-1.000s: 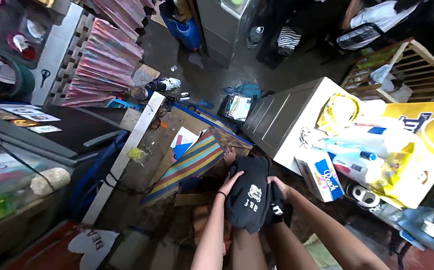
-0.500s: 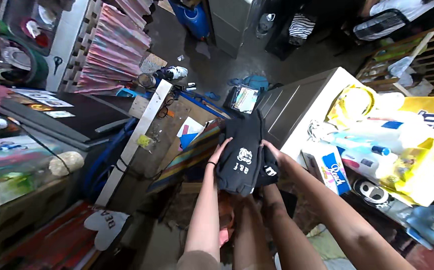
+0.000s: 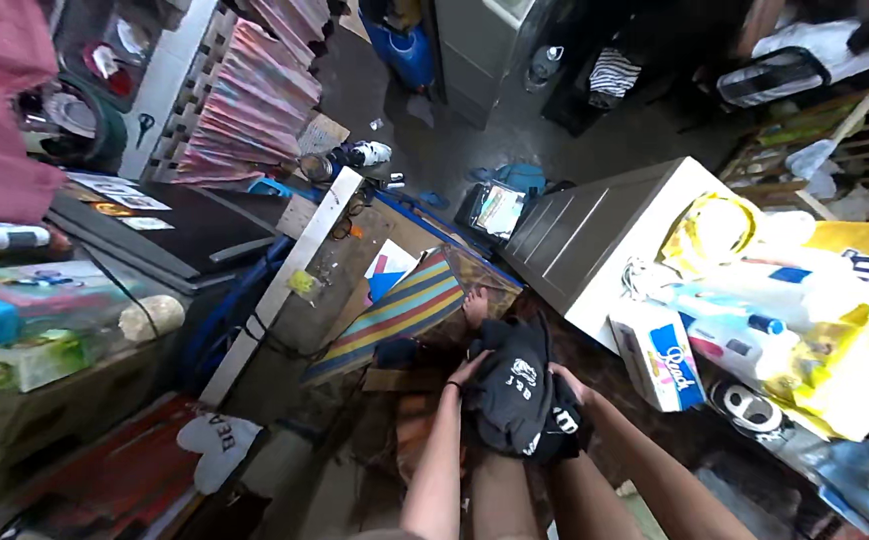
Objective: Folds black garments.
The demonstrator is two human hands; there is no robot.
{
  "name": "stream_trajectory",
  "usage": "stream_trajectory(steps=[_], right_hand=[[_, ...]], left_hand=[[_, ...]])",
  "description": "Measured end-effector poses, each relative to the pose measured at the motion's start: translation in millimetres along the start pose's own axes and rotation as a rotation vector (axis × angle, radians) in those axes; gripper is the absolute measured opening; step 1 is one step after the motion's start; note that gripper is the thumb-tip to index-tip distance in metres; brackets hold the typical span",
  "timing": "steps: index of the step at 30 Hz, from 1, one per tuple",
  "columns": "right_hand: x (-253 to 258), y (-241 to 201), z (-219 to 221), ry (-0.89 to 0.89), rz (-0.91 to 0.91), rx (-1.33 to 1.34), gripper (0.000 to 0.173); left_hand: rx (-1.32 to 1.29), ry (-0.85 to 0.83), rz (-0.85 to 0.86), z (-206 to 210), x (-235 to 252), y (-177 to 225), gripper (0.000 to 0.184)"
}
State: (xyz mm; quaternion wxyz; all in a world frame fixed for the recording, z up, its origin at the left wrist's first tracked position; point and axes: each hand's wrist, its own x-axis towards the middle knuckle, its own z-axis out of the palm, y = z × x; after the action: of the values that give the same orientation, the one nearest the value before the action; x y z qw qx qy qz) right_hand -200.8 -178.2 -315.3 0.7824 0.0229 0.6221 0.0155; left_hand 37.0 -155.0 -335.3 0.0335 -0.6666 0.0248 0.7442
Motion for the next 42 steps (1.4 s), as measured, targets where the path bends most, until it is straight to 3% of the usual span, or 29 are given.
stream_trajectory(steps=[6, 10, 14, 18, 23, 27, 32, 34, 37, 42], right_hand=[[-9, 20, 0, 0.040, 0.068, 0.043, 0.033], [-3, 27, -14, 0.022, 0.060, 0.081, 0.033], [-12, -24, -2, 0.011, 0.095, 0.025, 0.041], [-23, -97, 26, 0.064, -0.052, -0.099, 0.038], [-18, -159, 40, 0.004, -0.173, -0.138, 0.034], [-21, -132, 28, 0.056, -0.134, -0.235, 0.032], [-46, -8, -17, 0.146, 0.110, -0.314, 0.043], [-46, 30, -38, 0.138, 0.179, -0.193, 0.048], [-46, 22, -42, 0.121, 0.202, -0.087, 0.046], [-53, -9, -32, 0.080, 0.162, -0.104, 0.043]], left_hand=[[-0.040, 0.009, -0.060, 10, -14, -22, 0.067], [-0.002, 0.019, -0.056, 15, -12, -11, 0.069], [0.020, 0.062, 0.054, 1, -22, 34, 0.062], [0.063, 0.107, 0.242, -24, -36, 97, 0.065], [0.024, 0.172, 0.307, -39, -49, 150, 0.065], [-0.039, 0.138, 0.321, -17, -41, 102, 0.063], [-0.268, 0.155, 0.074, 45, -122, 18, 0.039], [-0.156, 0.113, 0.022, 57, -92, -14, 0.047], [-0.056, 0.058, 0.089, 59, -16, -32, 0.062], [-0.121, 0.065, 0.094, 51, -56, 4, 0.066]])
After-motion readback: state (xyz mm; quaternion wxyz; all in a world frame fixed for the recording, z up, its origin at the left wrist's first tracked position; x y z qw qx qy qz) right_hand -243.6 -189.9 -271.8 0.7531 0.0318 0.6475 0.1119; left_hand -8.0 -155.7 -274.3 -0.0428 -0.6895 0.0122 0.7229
